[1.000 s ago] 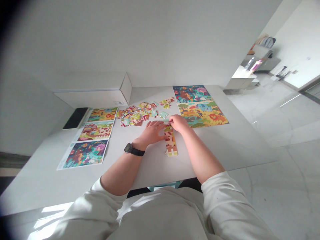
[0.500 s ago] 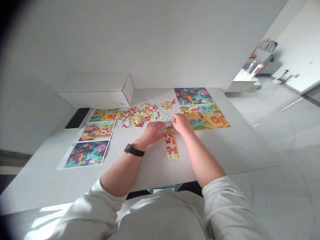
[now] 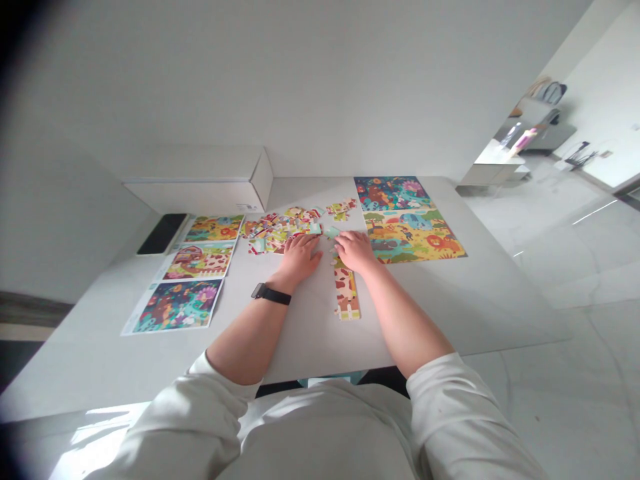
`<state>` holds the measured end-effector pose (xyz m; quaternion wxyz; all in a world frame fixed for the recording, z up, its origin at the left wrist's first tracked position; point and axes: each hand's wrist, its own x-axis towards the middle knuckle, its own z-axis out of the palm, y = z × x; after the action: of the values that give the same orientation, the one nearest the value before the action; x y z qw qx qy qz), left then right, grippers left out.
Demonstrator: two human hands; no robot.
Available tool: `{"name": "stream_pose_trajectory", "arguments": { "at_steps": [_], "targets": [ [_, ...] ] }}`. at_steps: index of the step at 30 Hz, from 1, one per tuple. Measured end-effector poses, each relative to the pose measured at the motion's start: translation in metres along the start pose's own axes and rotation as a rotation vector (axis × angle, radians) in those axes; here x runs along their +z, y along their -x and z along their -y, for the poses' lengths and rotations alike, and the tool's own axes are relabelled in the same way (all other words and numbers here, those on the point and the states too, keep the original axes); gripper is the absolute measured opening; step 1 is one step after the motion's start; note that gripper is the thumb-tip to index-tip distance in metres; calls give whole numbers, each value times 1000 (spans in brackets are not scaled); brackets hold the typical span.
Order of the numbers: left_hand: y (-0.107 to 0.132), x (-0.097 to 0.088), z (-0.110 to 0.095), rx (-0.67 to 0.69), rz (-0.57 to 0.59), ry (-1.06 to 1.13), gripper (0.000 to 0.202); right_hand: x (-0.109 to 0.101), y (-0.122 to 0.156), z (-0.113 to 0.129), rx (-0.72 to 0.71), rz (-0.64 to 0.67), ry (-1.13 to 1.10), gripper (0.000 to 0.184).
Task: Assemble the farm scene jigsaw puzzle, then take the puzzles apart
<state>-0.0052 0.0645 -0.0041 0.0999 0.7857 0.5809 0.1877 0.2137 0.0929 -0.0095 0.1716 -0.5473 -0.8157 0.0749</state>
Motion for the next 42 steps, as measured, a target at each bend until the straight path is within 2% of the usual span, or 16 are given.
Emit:
{"name": "stream_pose_trajectory", "arguments": {
  "at_steps": [11,14,18,21,24,28,32,36,39,42],
  "targets": [
    [-2,2,1,-97,-43,-68,52,4,-2,7,34,3,42,40],
    [-3,1,-1,-107,-113,-46,47,-2,-11,8,88,7,39,46],
    [-5,0,-2,-98,-253,44,38,-16,-34,13,279,48,85,52],
    [-8,1,2,-97,-358,131,45,-21,-53,18,373,134,137,48],
    [-10,4,8,-73,-447,219,60,-19,-65,21,382,182,123,43],
    [-11,7,13,-19,-500,327,66,-12,-70,19,352,106,44,41],
    [-12,9,15,9,-574,415,65,-10,-69,11,327,29,-162,31],
    [-16,9,16,13,-605,558,61,-16,-59,6,232,-36,-585,20],
    [-19,9,15,-7,-545,693,51,-21,-43,6,184,-94,-872,27],
    [-20,9,12,2,-430,807,34,-23,-23,10,192,-122,-1059,37]
  ]
}}
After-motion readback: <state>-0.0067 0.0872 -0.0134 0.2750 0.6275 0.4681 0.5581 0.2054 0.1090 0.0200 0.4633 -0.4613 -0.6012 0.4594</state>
